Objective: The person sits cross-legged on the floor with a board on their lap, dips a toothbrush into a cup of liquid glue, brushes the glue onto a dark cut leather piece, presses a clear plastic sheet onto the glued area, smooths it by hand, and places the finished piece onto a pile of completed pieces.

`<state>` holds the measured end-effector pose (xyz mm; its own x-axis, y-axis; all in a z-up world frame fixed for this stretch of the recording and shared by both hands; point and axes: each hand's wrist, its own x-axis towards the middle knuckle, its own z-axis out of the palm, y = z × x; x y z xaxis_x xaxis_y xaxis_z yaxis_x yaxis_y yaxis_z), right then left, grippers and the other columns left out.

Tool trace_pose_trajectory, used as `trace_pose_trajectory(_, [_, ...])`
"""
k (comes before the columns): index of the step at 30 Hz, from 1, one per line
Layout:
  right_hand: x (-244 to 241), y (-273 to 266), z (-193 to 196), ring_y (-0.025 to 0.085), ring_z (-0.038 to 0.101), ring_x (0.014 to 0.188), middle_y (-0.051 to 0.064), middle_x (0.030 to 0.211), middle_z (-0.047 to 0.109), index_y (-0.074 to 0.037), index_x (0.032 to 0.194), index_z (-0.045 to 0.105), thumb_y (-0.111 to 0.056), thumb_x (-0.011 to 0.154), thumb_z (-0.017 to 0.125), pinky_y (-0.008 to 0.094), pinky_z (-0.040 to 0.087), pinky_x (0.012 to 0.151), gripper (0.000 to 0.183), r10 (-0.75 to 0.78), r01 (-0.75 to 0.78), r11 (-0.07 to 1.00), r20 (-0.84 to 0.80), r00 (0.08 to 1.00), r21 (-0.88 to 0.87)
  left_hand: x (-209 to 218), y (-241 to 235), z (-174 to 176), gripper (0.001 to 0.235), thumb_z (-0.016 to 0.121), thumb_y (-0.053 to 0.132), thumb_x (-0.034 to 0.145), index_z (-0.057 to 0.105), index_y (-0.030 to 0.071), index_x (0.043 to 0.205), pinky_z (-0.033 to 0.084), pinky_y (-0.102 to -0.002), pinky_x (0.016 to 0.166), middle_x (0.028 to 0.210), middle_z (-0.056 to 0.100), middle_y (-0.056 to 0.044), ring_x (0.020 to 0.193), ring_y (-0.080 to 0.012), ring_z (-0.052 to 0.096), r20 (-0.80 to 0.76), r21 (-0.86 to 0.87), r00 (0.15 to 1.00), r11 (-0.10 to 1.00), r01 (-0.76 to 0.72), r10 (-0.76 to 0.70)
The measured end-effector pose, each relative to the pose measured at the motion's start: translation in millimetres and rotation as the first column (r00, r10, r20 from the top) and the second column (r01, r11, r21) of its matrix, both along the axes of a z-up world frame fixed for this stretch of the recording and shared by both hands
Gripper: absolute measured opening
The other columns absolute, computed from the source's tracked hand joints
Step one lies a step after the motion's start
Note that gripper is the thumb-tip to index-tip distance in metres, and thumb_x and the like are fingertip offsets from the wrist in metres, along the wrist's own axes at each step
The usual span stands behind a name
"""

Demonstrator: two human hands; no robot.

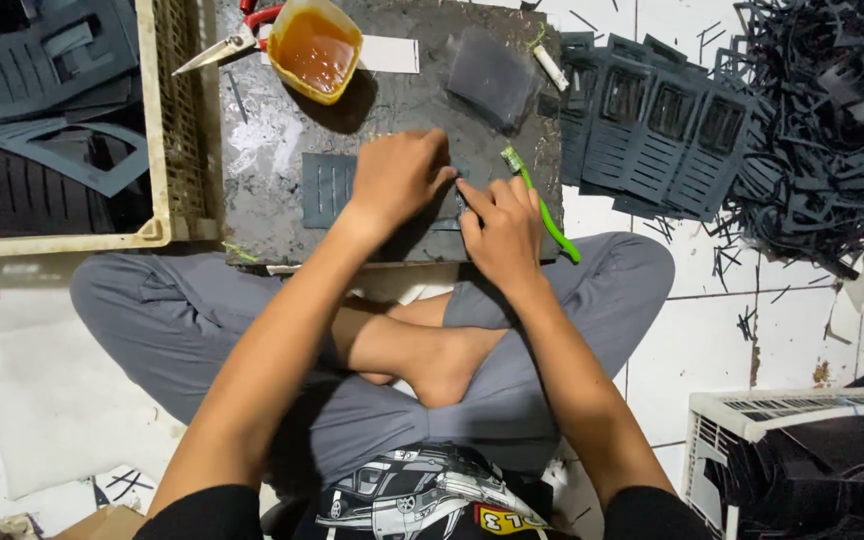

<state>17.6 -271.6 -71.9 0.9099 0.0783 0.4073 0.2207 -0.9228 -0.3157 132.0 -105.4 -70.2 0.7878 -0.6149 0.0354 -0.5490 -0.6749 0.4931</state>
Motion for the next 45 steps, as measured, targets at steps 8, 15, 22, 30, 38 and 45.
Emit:
trace_pose_trajectory(8, [-16, 8, 12, 0.028, 0.050, 0.074, 0.006, 0.073, 0.054, -0.015, 0.110, 0.081, -0.014, 0.081, 0.065, 0.042, 0.039, 0.068, 0.033, 0.048, -0.049, 0.981, -0.007, 0.999, -0.189, 19, -12, -1, 0.034, 0.078, 0.045, 0.081, 0.068, 0.016, 0.094, 0.058, -0.058, 0.071, 0.085, 0.074, -0.020, 0.087, -0.0504, 0.073, -0.238, 0.171, 0.966, 0.984, -0.058, 0.098])
trace_pose_trajectory(15, [-38, 16, 11, 0.027, 0.047, 0.070, 0.007, 0.072, 0.050, -0.010, 0.113, 0.079, -0.012, 0.082, 0.062, 0.040, 0.036, 0.065, 0.035, 0.063, -0.055, 0.978, 0.031, 0.998, -0.201, 23, -12, -10, 0.045, 0.075, 0.057, 0.080, 0.066, 0.017, 0.097, 0.057, -0.060, 0.073, 0.085, 0.073, -0.022, 0.089, -0.0522, 0.072, -0.282, 0.180, 0.952, 0.982, -0.065, 0.115])
trace_pose_trajectory(22, [-11, 6, 14, 0.027, 0.051, 0.072, 0.006, 0.069, 0.051, -0.012, 0.110, 0.079, -0.013, 0.080, 0.065, 0.040, 0.039, 0.067, 0.033, 0.014, -0.012, 0.990, 0.014, 1.000, -0.140, 23, -13, -3, 0.045, 0.077, 0.053, 0.080, 0.066, 0.014, 0.097, 0.057, -0.061, 0.076, 0.085, 0.072, -0.025, 0.091, -0.0535, 0.072, -0.263, 0.198, 0.959, 0.979, -0.053, 0.106])
trace_pose_trajectory(30, [-41, 21, 17, 0.029, 0.051, 0.069, 0.009, 0.068, 0.057, -0.005, 0.118, 0.077, -0.012, 0.080, 0.064, 0.043, 0.040, 0.066, 0.040, 0.065, -0.075, 0.978, -0.056, 0.996, -0.195, 20, -13, 4, 0.039, 0.077, 0.049, 0.081, 0.065, 0.015, 0.095, 0.057, -0.060, 0.072, 0.082, 0.072, -0.021, 0.087, -0.0528, 0.072, -0.283, 0.191, 0.953, 0.980, -0.055, 0.108])
trace_pose_trajectory(38, [-54, 25, 15, 0.027, 0.050, 0.067, 0.006, 0.068, 0.054, -0.008, 0.115, 0.078, -0.008, 0.078, 0.063, 0.040, 0.040, 0.066, 0.040, -0.008, 0.009, 0.997, 0.018, 1.000, -0.081, 19, -9, 0, 0.038, 0.079, 0.048, 0.082, 0.063, 0.016, 0.095, 0.057, -0.058, 0.070, 0.080, 0.072, -0.020, 0.083, -0.0514, 0.073, -0.239, 0.147, 0.968, 0.988, -0.038, 0.073])
trace_pose_trajectory(45, [-48, 44, 15, 0.026, 0.051, 0.068, 0.001, 0.066, 0.055, -0.020, 0.115, 0.079, -0.008, 0.076, 0.064, 0.040, 0.039, 0.067, 0.044, -0.095, 0.094, 0.992, -0.011, 0.995, -0.081, 8, -1, 4, 0.040, 0.076, 0.045, 0.090, 0.057, 0.015, 0.107, 0.057, -0.060, 0.068, 0.085, 0.074, -0.019, 0.082, -0.0474, 0.074, -0.131, 0.116, 0.991, 0.993, 0.008, 0.007])
